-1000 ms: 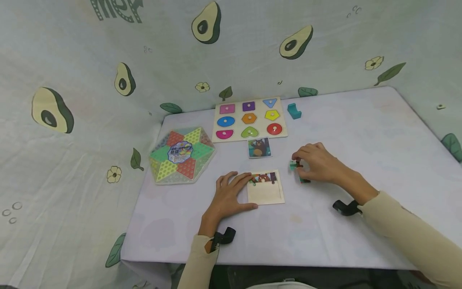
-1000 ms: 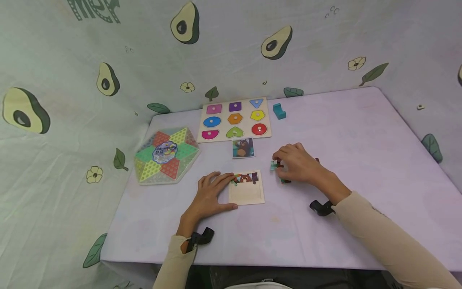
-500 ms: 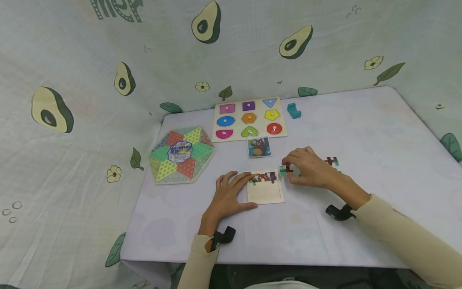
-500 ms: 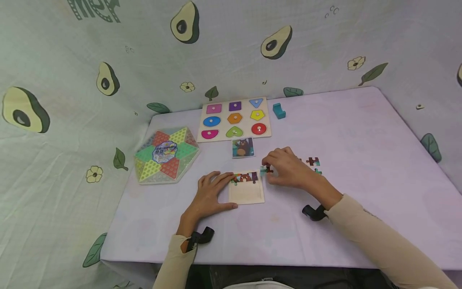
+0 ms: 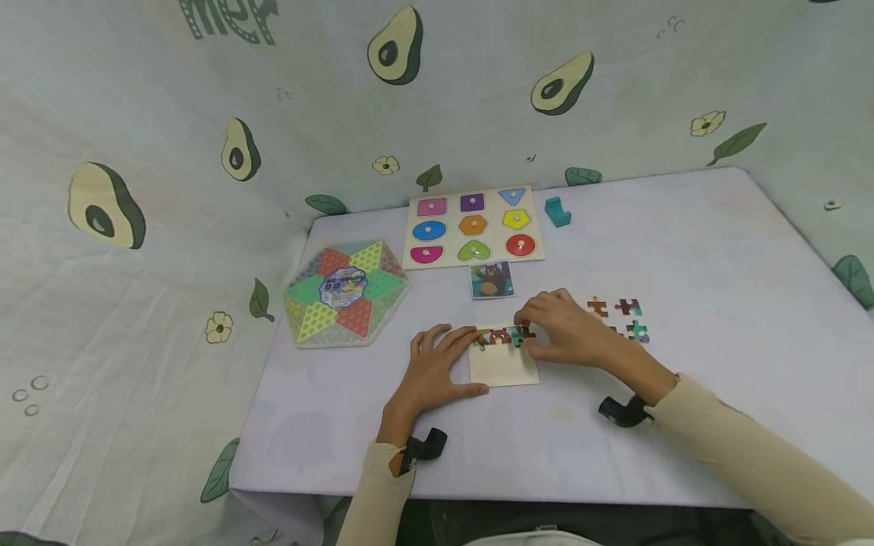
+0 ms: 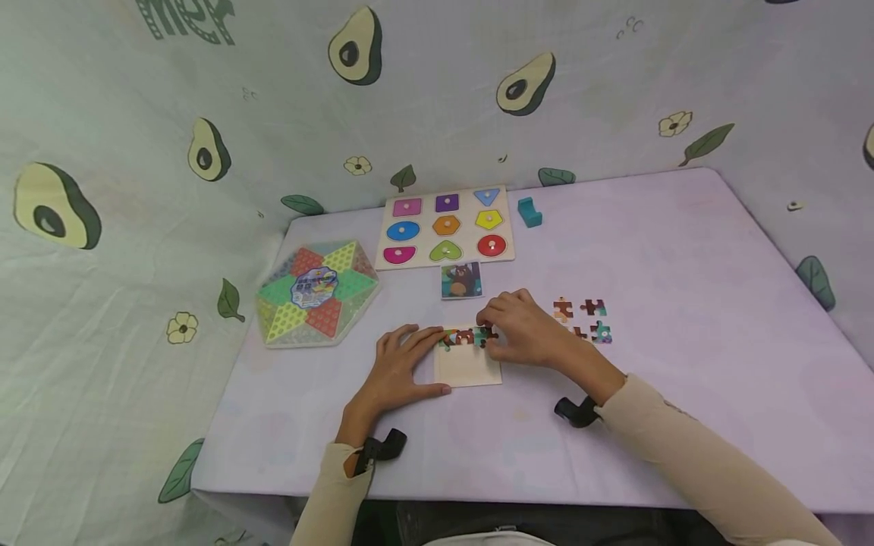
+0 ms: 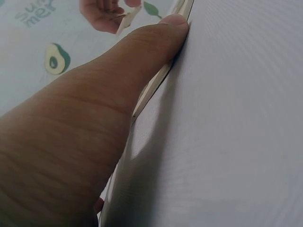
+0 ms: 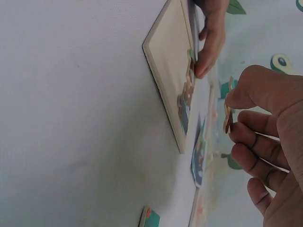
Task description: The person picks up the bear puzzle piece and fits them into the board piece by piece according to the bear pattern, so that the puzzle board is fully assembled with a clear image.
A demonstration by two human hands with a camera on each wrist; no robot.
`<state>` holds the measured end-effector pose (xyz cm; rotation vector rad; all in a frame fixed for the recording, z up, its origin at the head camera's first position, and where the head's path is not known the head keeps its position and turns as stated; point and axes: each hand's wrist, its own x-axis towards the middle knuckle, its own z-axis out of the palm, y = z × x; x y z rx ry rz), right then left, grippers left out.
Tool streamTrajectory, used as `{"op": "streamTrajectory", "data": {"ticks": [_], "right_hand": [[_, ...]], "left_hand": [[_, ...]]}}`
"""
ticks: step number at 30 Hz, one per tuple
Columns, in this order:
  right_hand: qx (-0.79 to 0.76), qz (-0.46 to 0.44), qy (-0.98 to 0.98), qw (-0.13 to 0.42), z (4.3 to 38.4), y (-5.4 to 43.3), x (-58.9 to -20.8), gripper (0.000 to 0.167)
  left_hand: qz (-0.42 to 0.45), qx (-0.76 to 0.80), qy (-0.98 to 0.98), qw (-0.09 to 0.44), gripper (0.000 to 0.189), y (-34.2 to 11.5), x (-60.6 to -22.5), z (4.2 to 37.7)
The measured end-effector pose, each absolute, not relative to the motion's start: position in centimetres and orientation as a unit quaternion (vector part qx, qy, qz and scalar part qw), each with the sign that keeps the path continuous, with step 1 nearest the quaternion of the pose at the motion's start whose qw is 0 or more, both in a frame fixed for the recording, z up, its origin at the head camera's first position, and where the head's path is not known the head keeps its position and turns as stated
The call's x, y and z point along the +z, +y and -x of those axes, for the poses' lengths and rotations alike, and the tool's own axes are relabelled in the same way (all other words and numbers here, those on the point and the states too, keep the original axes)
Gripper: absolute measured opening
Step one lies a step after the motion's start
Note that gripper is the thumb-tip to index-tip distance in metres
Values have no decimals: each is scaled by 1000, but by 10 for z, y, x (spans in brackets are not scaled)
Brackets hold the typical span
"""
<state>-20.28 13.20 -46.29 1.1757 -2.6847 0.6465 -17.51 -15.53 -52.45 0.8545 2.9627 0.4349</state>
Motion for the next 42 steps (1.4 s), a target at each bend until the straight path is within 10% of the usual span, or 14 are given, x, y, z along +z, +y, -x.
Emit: {"op": "streamTrajectory", "data": {"ticks": [42], "right_hand": [[215, -410, -885, 49, 197, 80, -489, 26]], "left_hand": [[-277, 139, 951, 13, 97, -156, -526, 177]]}}
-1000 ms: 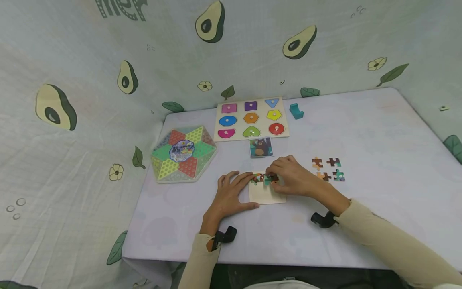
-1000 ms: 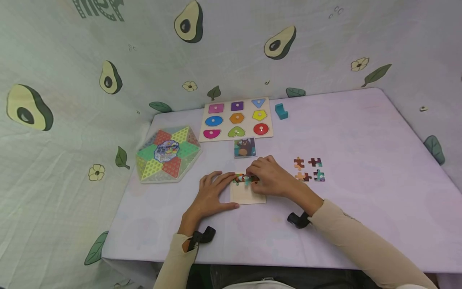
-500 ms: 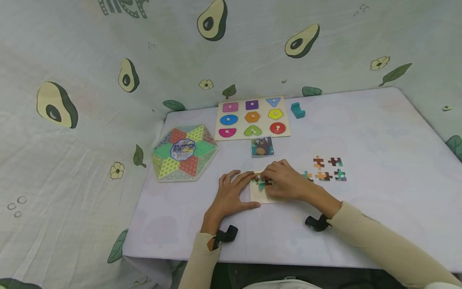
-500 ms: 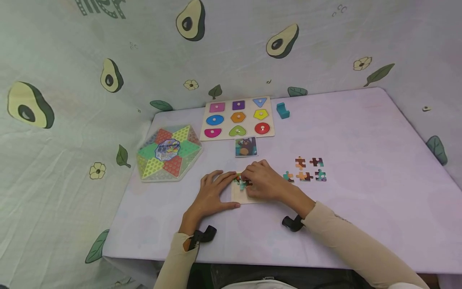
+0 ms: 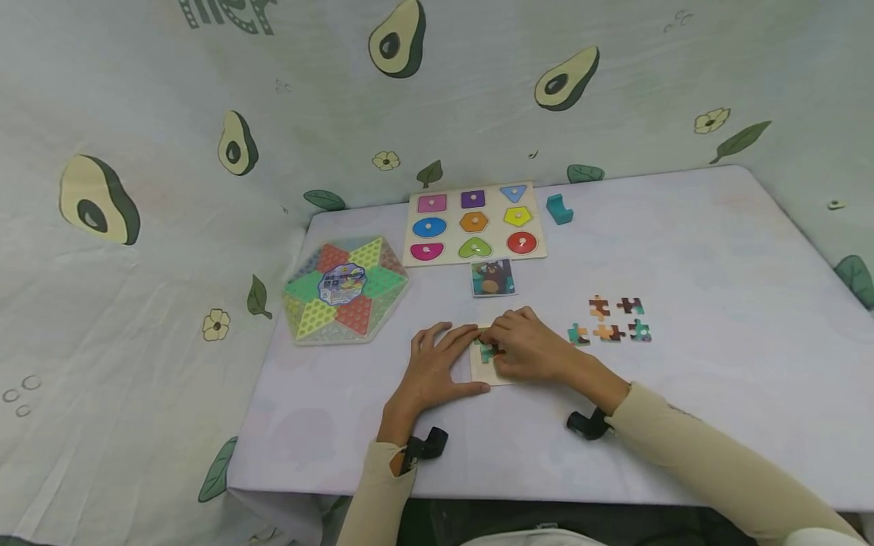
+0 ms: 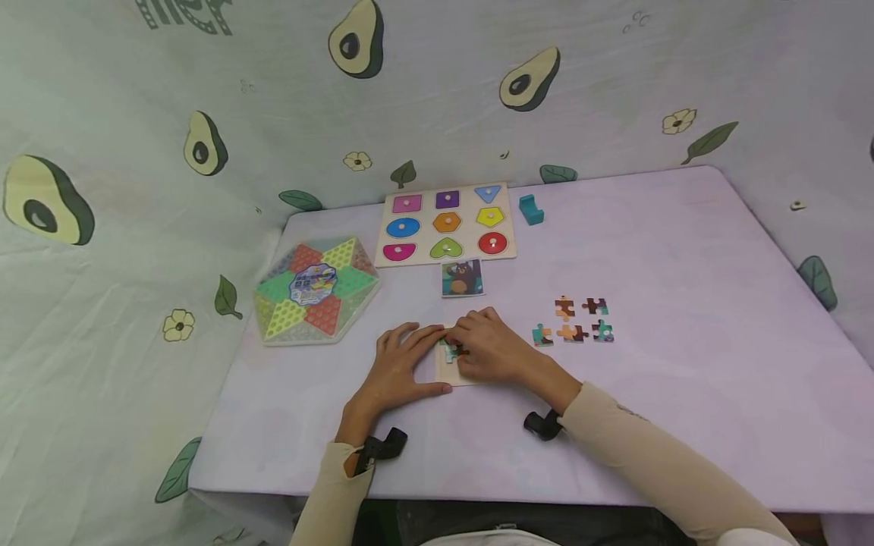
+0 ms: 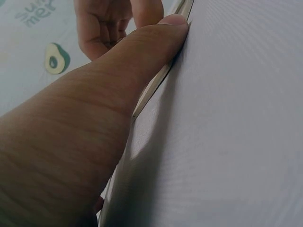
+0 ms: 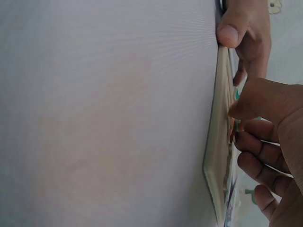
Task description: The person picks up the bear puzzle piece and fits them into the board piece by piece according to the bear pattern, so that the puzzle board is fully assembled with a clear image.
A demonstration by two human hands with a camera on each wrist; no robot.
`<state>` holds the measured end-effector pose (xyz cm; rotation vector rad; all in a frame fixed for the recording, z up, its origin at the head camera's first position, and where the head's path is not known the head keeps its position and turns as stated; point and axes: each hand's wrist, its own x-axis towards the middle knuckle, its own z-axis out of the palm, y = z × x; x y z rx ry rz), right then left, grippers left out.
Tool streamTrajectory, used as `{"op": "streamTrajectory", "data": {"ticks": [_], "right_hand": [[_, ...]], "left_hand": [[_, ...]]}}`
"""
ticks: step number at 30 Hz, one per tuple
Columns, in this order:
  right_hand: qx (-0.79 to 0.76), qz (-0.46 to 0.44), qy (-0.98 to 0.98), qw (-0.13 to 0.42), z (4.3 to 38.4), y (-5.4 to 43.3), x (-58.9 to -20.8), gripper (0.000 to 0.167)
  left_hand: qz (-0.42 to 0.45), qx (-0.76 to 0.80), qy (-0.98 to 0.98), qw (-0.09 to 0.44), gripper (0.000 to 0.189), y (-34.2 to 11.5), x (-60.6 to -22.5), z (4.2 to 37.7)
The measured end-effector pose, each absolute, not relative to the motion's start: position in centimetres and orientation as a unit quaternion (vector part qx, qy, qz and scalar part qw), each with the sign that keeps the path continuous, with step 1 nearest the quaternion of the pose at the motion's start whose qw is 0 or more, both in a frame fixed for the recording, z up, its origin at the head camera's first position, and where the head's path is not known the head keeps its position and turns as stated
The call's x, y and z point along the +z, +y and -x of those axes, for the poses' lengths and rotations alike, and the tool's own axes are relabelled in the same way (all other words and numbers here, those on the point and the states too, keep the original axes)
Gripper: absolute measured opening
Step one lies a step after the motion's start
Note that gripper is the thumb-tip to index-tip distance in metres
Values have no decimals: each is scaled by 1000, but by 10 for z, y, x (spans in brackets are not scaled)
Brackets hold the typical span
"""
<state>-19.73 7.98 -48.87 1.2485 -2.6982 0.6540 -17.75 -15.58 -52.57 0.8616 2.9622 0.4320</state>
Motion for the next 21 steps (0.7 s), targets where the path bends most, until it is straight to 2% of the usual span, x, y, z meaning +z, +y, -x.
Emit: {"op": "streamTrajectory", "data": {"ticks": [10, 21], "right_hand": [[204, -405, -890, 40, 198, 76, -493, 25], [194, -440, -873, 84, 198, 80, -496, 12]], "left_hand": [[-280, 141, 949, 14, 97, -158, -526, 177], [-278, 146, 949, 18, 97, -158, -524, 177]]}}
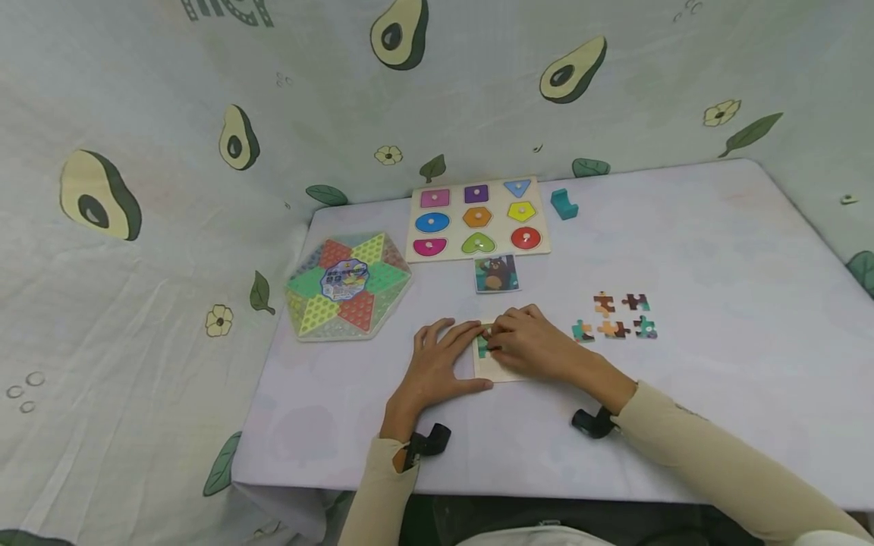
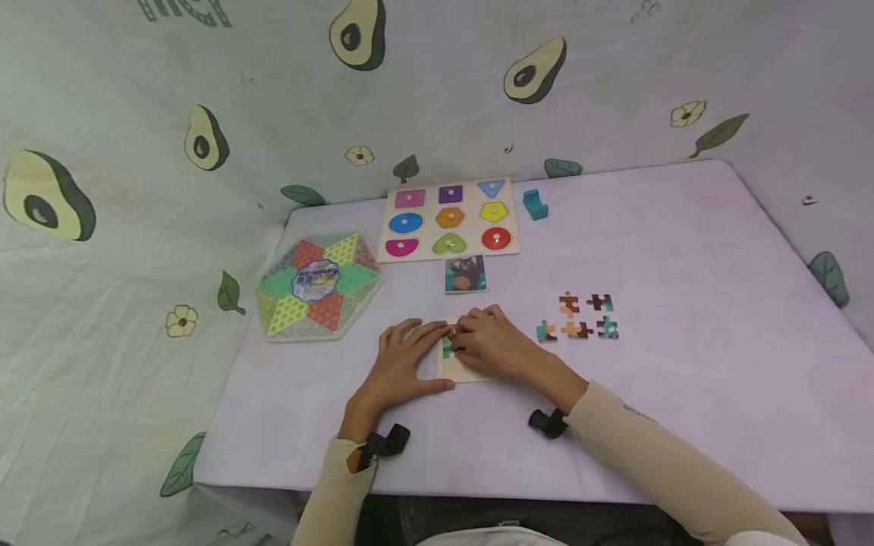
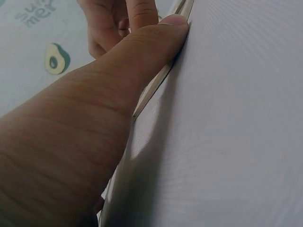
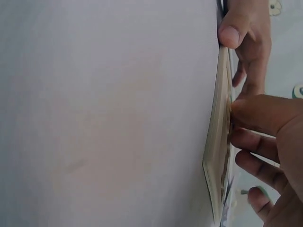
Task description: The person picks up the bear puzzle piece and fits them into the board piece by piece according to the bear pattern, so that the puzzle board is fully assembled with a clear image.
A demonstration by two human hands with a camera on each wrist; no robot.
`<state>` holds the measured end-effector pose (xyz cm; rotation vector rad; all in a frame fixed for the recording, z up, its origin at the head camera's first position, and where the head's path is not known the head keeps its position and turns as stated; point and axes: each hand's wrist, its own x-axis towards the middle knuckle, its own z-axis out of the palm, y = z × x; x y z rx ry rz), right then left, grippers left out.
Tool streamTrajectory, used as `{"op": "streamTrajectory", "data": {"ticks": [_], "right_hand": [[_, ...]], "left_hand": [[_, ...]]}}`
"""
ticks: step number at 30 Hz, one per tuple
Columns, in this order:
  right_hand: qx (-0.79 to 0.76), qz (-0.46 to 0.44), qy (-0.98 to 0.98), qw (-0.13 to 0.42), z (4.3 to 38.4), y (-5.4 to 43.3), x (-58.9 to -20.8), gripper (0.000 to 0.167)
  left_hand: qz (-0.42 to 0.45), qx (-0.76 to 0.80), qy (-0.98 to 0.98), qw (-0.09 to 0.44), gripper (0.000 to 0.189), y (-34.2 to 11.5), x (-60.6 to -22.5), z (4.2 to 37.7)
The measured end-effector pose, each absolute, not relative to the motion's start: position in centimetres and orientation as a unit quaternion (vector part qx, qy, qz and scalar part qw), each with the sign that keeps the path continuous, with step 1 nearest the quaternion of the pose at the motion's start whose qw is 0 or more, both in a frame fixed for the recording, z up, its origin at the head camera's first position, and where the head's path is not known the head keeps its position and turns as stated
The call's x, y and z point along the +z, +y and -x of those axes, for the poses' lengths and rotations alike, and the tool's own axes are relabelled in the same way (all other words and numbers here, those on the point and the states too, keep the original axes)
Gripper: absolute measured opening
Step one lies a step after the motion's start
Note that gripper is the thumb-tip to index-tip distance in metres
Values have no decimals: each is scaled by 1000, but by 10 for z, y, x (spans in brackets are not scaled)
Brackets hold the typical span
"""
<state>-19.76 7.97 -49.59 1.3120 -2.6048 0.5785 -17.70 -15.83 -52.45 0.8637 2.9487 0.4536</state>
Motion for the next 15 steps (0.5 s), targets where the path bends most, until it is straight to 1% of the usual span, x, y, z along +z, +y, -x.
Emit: {"op": "streamTrajectory", "data": {"ticks": [6, 9, 15], "right_hand": [[187, -437, -878, 54, 194, 83, -490, 16], [184, -433, -881, 48, 191, 88, -488, 19], [211, -403, -886, 87, 200, 117, -481, 20]], "left_hand": [[-281, 154, 947, 12, 92, -158, -524, 178], [-285, 160, 945, 13, 88, -157, -524, 178], [-284, 145, 948, 18, 81, -156, -523, 177]]}}
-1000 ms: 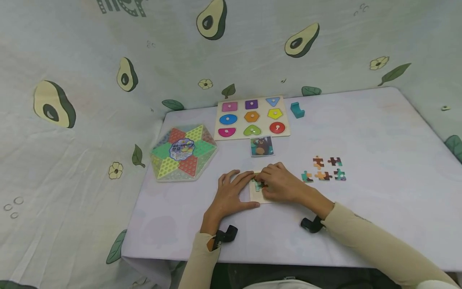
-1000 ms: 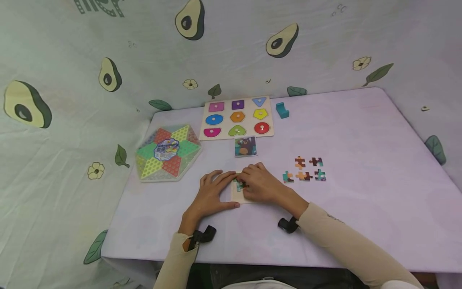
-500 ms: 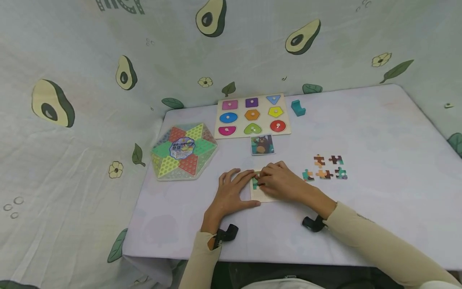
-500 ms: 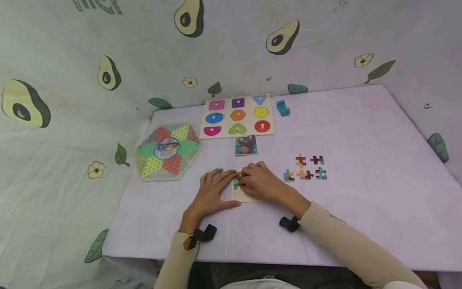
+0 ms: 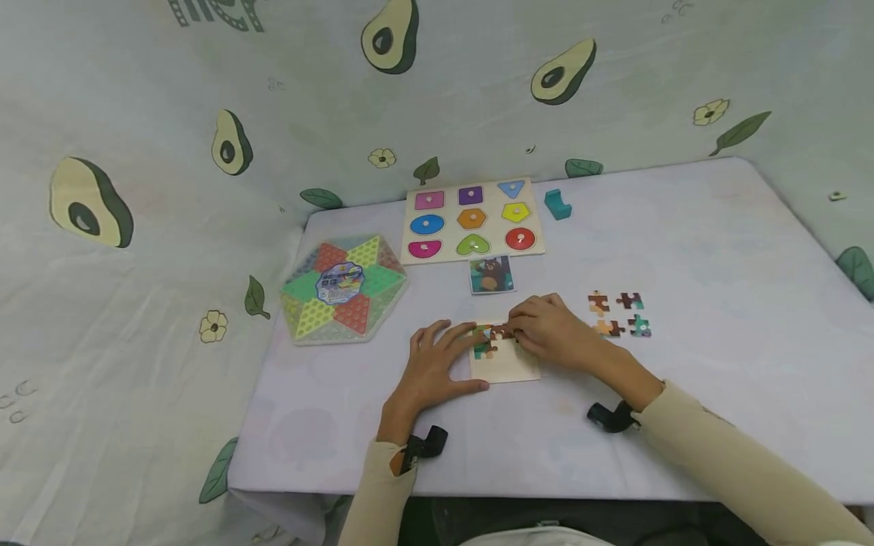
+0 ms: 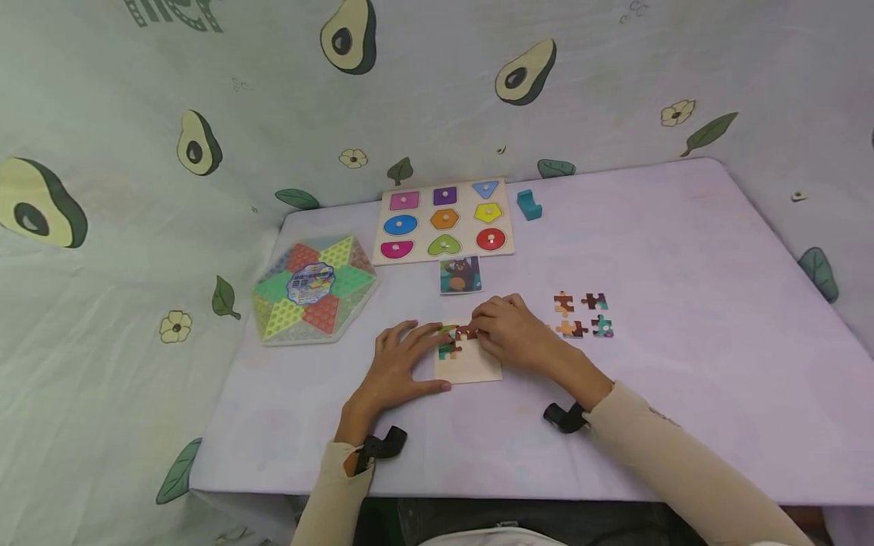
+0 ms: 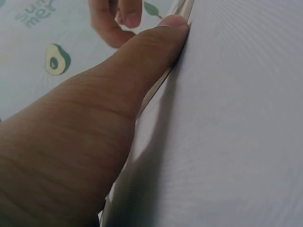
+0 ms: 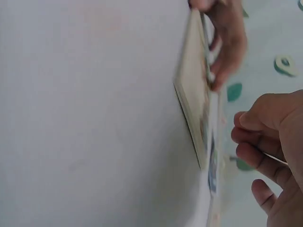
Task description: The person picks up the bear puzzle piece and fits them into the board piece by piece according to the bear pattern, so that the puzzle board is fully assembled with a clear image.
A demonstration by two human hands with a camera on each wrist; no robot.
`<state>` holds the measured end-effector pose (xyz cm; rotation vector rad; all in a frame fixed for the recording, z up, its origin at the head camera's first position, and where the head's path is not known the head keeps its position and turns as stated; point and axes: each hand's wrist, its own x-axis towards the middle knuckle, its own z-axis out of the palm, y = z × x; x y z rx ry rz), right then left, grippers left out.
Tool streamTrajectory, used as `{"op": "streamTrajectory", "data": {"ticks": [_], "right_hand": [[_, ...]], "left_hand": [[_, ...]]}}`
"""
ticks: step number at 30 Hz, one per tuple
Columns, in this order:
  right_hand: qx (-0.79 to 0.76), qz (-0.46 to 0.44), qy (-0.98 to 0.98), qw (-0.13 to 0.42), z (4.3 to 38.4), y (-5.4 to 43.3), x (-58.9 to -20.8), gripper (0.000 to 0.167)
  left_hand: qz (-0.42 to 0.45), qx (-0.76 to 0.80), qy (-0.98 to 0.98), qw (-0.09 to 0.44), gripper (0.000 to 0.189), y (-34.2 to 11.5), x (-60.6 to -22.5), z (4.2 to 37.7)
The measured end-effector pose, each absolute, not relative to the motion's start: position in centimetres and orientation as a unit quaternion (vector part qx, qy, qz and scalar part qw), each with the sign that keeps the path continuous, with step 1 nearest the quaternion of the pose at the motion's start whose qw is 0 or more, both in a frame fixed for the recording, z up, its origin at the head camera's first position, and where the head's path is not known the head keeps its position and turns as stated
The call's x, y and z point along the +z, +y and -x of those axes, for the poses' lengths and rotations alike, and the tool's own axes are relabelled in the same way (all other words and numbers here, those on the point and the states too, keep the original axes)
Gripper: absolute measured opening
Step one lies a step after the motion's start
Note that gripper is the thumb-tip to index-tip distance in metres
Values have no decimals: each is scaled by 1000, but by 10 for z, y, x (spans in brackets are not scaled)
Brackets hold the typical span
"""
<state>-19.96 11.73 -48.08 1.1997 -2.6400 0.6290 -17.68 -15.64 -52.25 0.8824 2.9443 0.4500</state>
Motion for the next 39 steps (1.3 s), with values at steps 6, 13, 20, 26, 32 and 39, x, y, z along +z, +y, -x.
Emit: {"op": "streamTrajectory", "data": {"ticks": [6, 13, 20, 26, 32, 39], "right_hand": [[230, -340, -907, 93, 208, 157, -472, 15], [230, -276, -930, 78, 214, 200, -465, 16], [214, -257, -940, 72, 216, 228, -464, 23], [208, -250, -945, 43, 217, 243, -468, 32], [190, -232, -954, 7, 221, 247, -470, 37], [186, -242, -952, 3, 223, 249, -476, 33]], "left_hand": [[-288, 134, 948, 17, 73, -157, -521, 175], [-290, 145, 946, 11, 72, -157, -519, 175], [-293, 148, 945, 5, 71, -157, -520, 175], [-294, 146, 945, 4, 71, -157, -520, 175], [-297, 152, 943, -4, 71, -156, -520, 176], [-293, 153, 944, 5, 70, -156, -521, 175]]}}
